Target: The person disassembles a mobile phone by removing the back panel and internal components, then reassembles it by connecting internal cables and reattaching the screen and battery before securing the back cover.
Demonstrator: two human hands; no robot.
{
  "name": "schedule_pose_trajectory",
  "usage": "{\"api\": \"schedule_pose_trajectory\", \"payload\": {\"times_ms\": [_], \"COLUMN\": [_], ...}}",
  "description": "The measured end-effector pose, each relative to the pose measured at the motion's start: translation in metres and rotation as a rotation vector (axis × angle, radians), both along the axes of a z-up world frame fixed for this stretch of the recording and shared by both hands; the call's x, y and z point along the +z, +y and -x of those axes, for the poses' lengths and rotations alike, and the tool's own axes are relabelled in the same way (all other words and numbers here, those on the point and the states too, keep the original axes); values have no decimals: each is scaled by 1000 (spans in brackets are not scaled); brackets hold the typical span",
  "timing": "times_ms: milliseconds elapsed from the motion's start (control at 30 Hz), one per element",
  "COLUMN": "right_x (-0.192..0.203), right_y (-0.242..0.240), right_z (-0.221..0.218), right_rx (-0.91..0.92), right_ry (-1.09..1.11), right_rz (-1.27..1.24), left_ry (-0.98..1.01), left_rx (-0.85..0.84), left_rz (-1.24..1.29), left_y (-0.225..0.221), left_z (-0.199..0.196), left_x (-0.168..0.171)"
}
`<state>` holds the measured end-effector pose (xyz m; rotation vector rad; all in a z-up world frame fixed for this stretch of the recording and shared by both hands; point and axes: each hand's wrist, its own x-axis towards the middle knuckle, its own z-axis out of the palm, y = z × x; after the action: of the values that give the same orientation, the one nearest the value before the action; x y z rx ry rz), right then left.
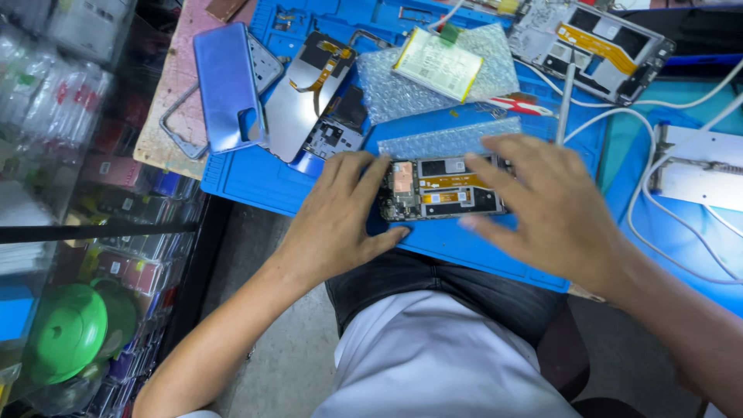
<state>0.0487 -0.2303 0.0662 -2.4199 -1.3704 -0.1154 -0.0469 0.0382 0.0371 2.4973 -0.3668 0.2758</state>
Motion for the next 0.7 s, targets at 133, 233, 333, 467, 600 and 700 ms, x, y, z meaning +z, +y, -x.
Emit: {"api": "schedule_pose_trajectory", "payload": {"times_ms": [133,233,333,467,600,700], "right_x": [-10,-7,1,1,-9,-8], "right_y": [16,10,3,10,21,23], "right_z": [-10,-27,-37,-26,-15,-16], "right_rx": [94,107,102,19,19,1], "right_ry": [18,61,111,197,198,214], "right_rz": [80,126,81,3,-17,0], "left_ry": [-9,22,16,-70,-38,-46], "left_rx": [12,45,107,190,274,294], "left_rz": [-59,-35,19,82,121,161], "left_y": [0,-11,-31,-47,-56,-57], "left_z": [-9,-9,-5,2,6,9], "left_x": [9,6,-3,-9,-23,-32]}}
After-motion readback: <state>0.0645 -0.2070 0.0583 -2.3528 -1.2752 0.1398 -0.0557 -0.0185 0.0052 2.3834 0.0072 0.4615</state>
